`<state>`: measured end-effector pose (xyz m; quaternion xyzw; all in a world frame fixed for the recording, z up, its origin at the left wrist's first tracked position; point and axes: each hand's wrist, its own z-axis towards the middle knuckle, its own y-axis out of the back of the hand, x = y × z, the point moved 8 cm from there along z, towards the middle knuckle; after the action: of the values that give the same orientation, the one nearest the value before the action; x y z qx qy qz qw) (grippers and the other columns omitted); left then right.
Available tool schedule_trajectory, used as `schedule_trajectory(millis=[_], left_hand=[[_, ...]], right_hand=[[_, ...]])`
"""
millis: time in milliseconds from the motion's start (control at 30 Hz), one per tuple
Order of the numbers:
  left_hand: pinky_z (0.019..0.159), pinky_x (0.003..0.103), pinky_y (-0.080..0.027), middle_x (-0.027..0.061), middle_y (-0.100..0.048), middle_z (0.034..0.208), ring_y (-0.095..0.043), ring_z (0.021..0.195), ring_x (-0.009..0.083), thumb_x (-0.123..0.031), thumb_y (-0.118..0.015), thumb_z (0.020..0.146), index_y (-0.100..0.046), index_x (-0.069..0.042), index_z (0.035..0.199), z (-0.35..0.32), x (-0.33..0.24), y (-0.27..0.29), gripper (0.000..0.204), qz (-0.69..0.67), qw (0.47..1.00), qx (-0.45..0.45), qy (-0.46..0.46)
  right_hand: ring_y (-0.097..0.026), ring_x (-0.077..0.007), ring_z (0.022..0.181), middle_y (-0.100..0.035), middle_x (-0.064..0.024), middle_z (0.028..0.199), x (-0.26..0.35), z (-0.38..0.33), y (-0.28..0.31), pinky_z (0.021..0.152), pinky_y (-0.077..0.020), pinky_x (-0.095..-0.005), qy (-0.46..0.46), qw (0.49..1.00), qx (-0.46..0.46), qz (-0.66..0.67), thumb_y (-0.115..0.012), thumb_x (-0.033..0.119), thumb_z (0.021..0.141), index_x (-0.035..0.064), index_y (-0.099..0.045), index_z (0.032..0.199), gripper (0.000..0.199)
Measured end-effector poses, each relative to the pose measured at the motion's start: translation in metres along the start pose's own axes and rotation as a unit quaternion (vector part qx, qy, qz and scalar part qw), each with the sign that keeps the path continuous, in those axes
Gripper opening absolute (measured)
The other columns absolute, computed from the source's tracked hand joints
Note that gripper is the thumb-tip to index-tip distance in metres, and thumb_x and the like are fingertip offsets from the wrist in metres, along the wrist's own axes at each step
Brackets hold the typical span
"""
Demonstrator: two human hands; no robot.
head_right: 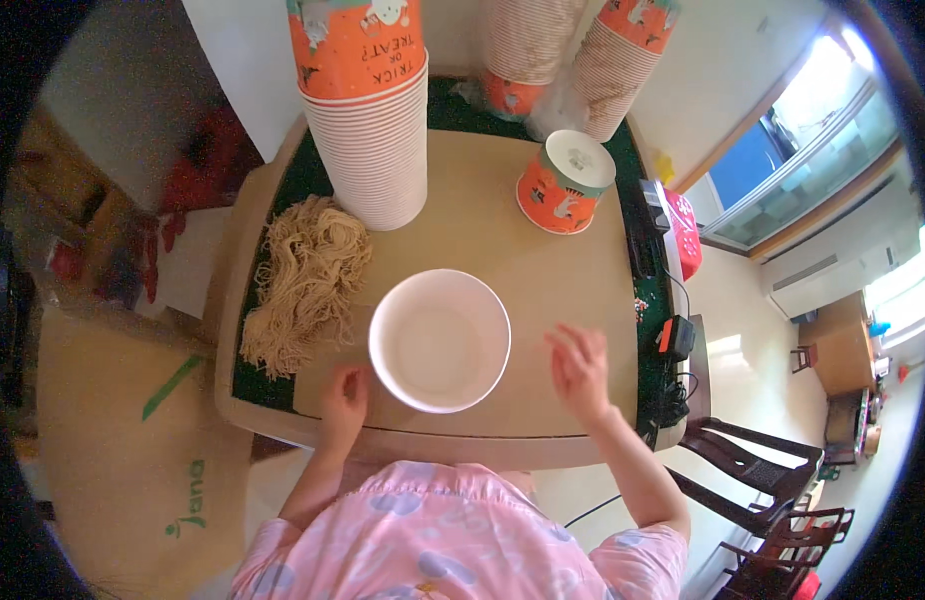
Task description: Attaching strings to paper cups at a workstation.
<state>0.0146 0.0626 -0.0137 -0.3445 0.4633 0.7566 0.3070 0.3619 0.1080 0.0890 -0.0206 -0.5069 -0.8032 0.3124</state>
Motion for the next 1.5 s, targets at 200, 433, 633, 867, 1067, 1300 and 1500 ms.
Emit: schedule_trajectory(millis=[200, 433, 633, 867, 1067, 1300, 1500], left_hand=[[0.075, 0.041, -0.047, 0.012, -0.058, 0.087, -0.058, 0.083, 0.0305, -0.011, -0.068, 0.082, -0.061, -0.006, 0.089, 0.033, 0.009, 0.032, 0.011, 0.186, 0.981, -0.059, -0.002], [0.079, 0.041, -0.046, 0.0127, -0.057, 0.09, -0.056, 0.09, 0.0321, -0.006, -0.068, 0.077, -0.059, -0.006, 0.085, 0.003, -0.004, 0.032, 0.012, 0.06, 0.998, -0.018, 0.026], [0.075, 0.036, -0.053, 0.0109, -0.062, 0.101, -0.063, 0.089, 0.0286, -0.002, -0.07, 0.076, -0.062, -0.004, 0.09, -0.048, -0.087, 0.019, 0.016, -0.091, 0.974, 0.191, -0.086], [0.069, 0.034, -0.054, 0.0103, -0.065, 0.094, -0.065, 0.084, 0.026, 0.0, -0.067, 0.08, -0.062, -0.004, 0.091, -0.053, -0.094, 0.014, 0.013, -0.166, 0.965, 0.2, -0.029], [0.07, 0.034, -0.052, 0.0118, -0.064, 0.087, -0.064, 0.081, 0.0268, -0.005, -0.07, 0.08, -0.063, -0.003, 0.091, -0.058, -0.091, 0.0, 0.014, -0.076, 0.965, 0.248, -0.045], [0.07, 0.035, -0.051, 0.0102, -0.063, 0.086, -0.063, 0.081, 0.0269, -0.008, -0.07, 0.08, -0.064, -0.004, 0.088, -0.068, -0.108, -0.015, 0.011, -0.124, 0.929, 0.328, -0.122], [0.069, 0.036, -0.051, 0.01, -0.063, 0.082, -0.063, 0.077, 0.028, -0.006, -0.07, 0.077, -0.063, -0.004, 0.084, -0.072, -0.108, -0.021, 0.01, -0.165, 0.912, 0.358, -0.111]], right_hand=[[-0.059, -0.0284, 0.096, -0.061, -0.0165, 0.103, 0.015, 0.022, 0.066, 0.082, -0.0478, -0.0339, -0.052, 0.966, -0.238, 0.089, -0.051, -0.008, 0.084, -0.0021, -0.061, 0.096, 0.017], [-0.06, -0.0161, 0.078, -0.063, -0.0093, 0.085, 0.078, -0.048, -0.001, 0.071, -0.0484, -0.0283, -0.121, 0.926, -0.16, 0.319, -0.052, -0.002, 0.09, -0.0009, -0.062, 0.093, 0.01], [-0.064, -0.0213, 0.077, -0.064, -0.0147, 0.084, 0.165, -0.05, -0.093, 0.067, -0.0508, -0.0335, -0.05, 0.835, 0.301, 0.459, -0.058, 0.01, 0.092, -0.0011, -0.065, 0.098, 0.014], [-0.055, -0.0098, 0.071, -0.063, -0.0034, 0.076, 0.132, -0.083, -0.142, 0.065, -0.0482, -0.0268, -0.355, 0.713, 0.265, 0.543, -0.046, 0.025, 0.1, -0.0034, -0.065, 0.091, 0.035], [-0.055, -0.0078, 0.072, -0.063, -0.0012, 0.079, 0.131, -0.081, -0.138, 0.065, -0.0473, -0.0238, -0.365, 0.698, 0.279, 0.549, -0.053, 0.024, 0.097, -0.0028, -0.066, 0.092, 0.03], [-0.059, -0.008, 0.079, -0.066, -0.003, 0.085, 0.132, -0.09, -0.159, 0.07, -0.0495, -0.0235, -0.377, 0.658, 0.357, 0.545, -0.056, 0.023, 0.097, -0.0014, -0.067, 0.1, 0.027], [-0.061, -0.0092, 0.077, -0.067, -0.0032, 0.086, 0.118, -0.095, -0.166, 0.07, -0.0507, -0.0238, -0.391, 0.625, 0.282, 0.614, -0.057, 0.021, 0.096, -0.0018, -0.067, 0.097, 0.025]])
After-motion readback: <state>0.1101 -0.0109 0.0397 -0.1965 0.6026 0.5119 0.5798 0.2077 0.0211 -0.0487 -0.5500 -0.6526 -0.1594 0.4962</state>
